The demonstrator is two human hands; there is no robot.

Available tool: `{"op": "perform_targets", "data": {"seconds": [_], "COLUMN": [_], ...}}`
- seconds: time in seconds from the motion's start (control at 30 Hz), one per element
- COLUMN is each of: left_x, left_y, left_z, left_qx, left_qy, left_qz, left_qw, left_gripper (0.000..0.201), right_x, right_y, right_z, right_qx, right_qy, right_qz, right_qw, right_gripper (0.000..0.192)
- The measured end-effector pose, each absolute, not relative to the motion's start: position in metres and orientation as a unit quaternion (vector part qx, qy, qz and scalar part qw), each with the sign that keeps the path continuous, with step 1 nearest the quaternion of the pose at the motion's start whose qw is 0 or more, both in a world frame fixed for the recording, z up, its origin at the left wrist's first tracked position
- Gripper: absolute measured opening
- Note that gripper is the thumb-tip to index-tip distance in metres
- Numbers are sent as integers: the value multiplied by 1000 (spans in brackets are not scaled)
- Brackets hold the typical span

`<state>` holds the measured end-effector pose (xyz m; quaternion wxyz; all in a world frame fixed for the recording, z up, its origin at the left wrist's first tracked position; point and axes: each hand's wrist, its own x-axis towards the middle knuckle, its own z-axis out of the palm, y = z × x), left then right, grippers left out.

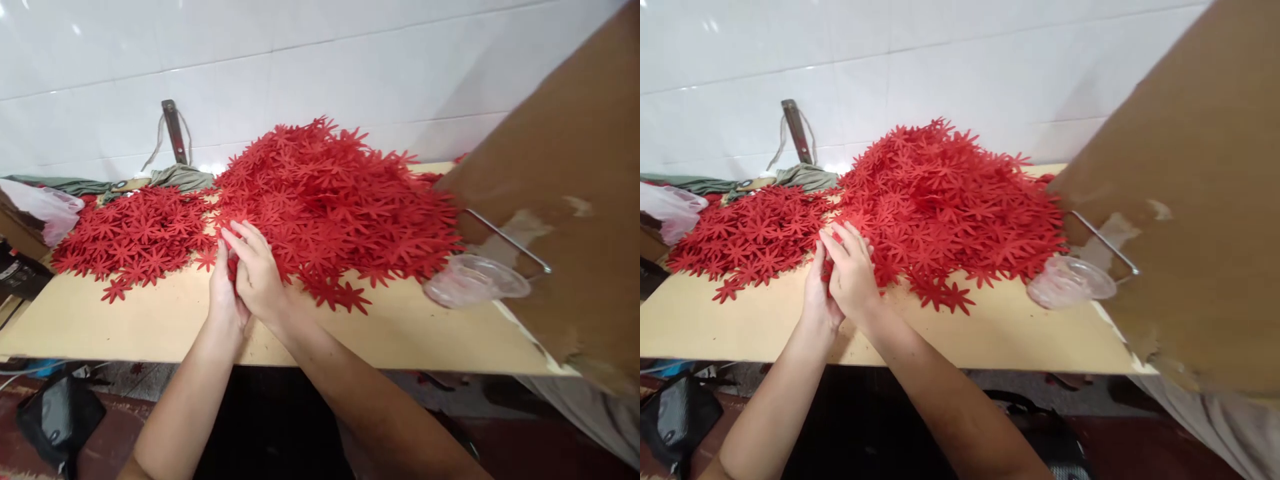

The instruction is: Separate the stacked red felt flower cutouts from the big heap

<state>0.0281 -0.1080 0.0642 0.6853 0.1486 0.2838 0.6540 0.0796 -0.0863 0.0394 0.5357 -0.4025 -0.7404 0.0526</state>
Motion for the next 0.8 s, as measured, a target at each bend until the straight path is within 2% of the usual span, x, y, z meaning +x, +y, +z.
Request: {"op": "perform_targets", "data": {"seconds": [0.13,0.33,0.43,0.57,0.8], "left_x": [36,41,28,2,2], "left_y": [-118,-116,-101,-81,-71], "left_z": [60,53,51,57,66], "left_qx": [141,213,229,254,370], "left_qy": [341,326,341,355,402], "left_qz": [677,690,704,700,619], "left_qw": [637,610,580,566,564], "left_gripper": [35,20,14,26,23], "right_x": [84,88,91,97,88], "right_y": [-80,-78,-77,-76,-73], "right_z": [38,46,53,58,52], "right_qx": [-453,-473,-455,-431,-396], "right_qy": [-707,-714,-720,-700,-675], "right_qz": [-14,2,39,115,230], "right_qw": [542,516,523,558,579], "right_gripper": [45,42,44,44,42]}}
